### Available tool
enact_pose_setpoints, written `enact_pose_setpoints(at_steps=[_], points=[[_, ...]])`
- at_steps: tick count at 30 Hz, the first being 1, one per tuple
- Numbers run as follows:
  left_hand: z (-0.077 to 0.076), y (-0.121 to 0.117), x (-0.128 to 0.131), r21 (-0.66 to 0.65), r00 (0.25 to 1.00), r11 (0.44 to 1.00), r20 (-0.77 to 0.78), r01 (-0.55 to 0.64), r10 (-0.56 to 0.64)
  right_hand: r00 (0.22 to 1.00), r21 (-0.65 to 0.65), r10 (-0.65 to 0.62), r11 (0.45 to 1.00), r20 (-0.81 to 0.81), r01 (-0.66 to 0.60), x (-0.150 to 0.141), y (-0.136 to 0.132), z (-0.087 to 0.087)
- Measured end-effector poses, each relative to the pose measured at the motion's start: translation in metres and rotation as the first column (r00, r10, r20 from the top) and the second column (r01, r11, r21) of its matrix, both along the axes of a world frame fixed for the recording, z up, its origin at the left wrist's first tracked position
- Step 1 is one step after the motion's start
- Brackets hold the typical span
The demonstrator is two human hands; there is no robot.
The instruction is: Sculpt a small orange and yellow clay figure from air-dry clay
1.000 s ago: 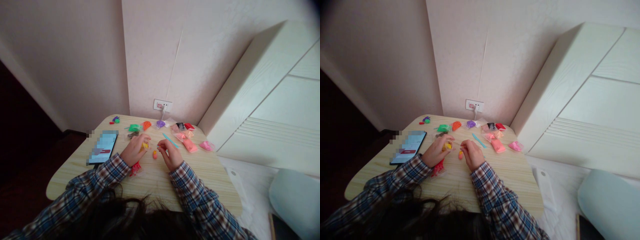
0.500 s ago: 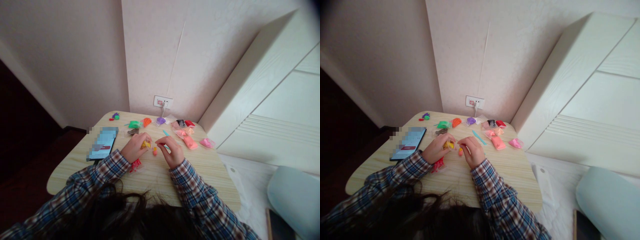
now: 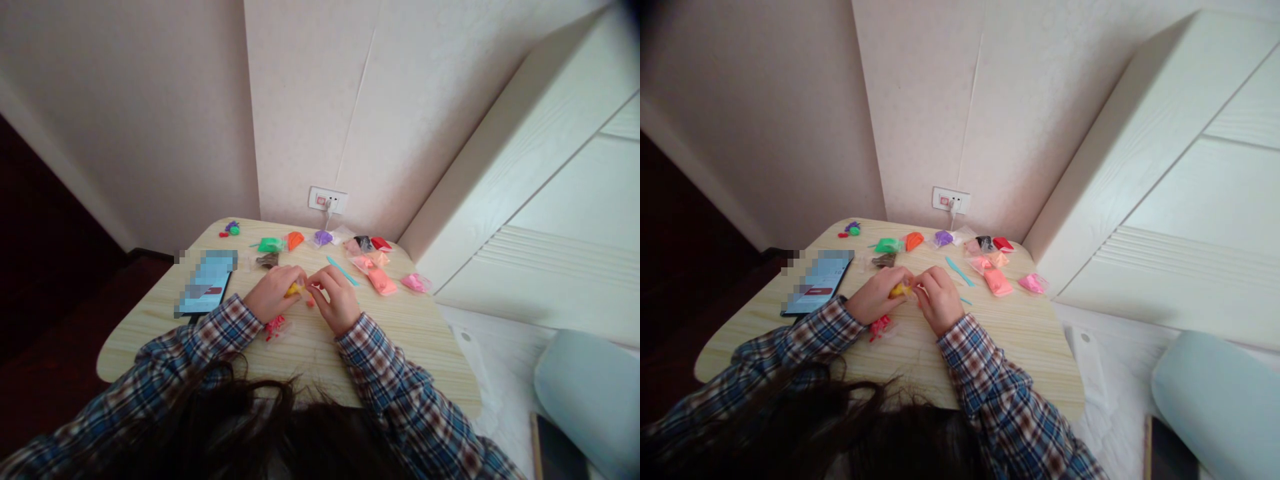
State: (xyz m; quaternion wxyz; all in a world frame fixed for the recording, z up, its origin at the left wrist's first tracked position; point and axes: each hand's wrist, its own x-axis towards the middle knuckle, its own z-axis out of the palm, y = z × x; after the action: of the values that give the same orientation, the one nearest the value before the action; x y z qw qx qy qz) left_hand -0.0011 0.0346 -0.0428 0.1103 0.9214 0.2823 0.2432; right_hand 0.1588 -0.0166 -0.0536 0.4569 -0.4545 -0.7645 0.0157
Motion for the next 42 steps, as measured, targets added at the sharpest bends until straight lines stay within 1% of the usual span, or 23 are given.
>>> enact_pose_setpoints(at_steps=[2,5,11,13,15,18,21,24,26,29,33,35,37,39,42], points=[[0.0,0.0,0.0,-0.005,1.0,1.0,-0.003,0.001,-0.001,1.0,-0.025,-0.027,0.999,0.009,0.027,0.001,0.001,-0.002],[0.001,-0.002,0.0,-0.011,1.0,1.0,-0.003,0.008,-0.008,0.999,-0.044,-0.034,0.998,0.019,0.034,0.001,0.001,-0.003],[0.003,-0.004,0.0,-0.004,1.0,1.0,0.0,0.019,-0.019,0.998,-0.043,-0.044,0.998,0.047,0.046,0.0,0.002,-0.004],[0.003,-0.004,0.0,0.003,1.0,1.0,0.007,0.013,-0.013,0.999,-0.041,-0.037,0.998,0.028,0.038,0.0,0.001,-0.002],[0.001,-0.003,0.0,0.006,1.0,1.0,0.016,-0.012,0.012,0.999,-0.042,-0.026,0.999,-0.03,0.024,0.001,0.0,0.001],[-0.001,0.001,-0.002,-0.015,0.995,0.996,0.035,-0.092,0.092,0.984,-0.051,-0.014,0.999,-0.176,0.005,0.004,-0.002,0.006],[-0.001,0.005,-0.005,-0.062,0.977,0.979,0.071,-0.197,0.201,0.94,-0.118,-0.021,0.993,-0.341,-0.02,0.008,-0.002,0.007],[-0.002,0.009,-0.006,-0.092,0.954,0.955,0.083,-0.281,0.289,0.879,-0.201,-0.018,0.976,-0.476,-0.089,0.011,0.0,0.004],[-0.004,0.011,-0.007,-0.096,0.95,0.95,0.075,-0.296,0.304,0.836,-0.218,-0.004,0.966,-0.549,-0.139,0.011,0.001,0.002],[-0.009,0.013,-0.007,-0.097,0.954,0.953,0.062,-0.286,0.292,0.779,-0.21,0.011,0.96,-0.627,-0.183,0.011,0.003,0.0],[-0.011,0.014,-0.008,-0.077,0.955,0.956,0.073,-0.282,0.287,0.733,-0.191,0.031,0.957,-0.679,-0.218,0.01,0.004,-0.001],[-0.009,0.013,-0.008,-0.036,0.952,0.956,0.09,-0.291,0.293,0.749,-0.208,0.016,0.957,-0.663,-0.204,0.01,0.003,-0.001],[-0.006,0.009,-0.007,0.01,0.954,0.961,0.124,-0.275,0.271,0.797,-0.238,-0.001,0.955,-0.604,-0.179,0.01,0.002,-0.002],[-0.001,0.005,-0.005,0.051,0.966,0.977,0.171,-0.207,0.196,0.863,-0.253,0.003,0.955,-0.505,-0.152,0.009,0.0,-0.002],[0.004,0.0,-0.003,0.081,0.985,0.996,0.171,-0.038,0.024,0.947,-0.237,0.029,0.965,-0.321,-0.11,0.006,-0.004,-0.003]])
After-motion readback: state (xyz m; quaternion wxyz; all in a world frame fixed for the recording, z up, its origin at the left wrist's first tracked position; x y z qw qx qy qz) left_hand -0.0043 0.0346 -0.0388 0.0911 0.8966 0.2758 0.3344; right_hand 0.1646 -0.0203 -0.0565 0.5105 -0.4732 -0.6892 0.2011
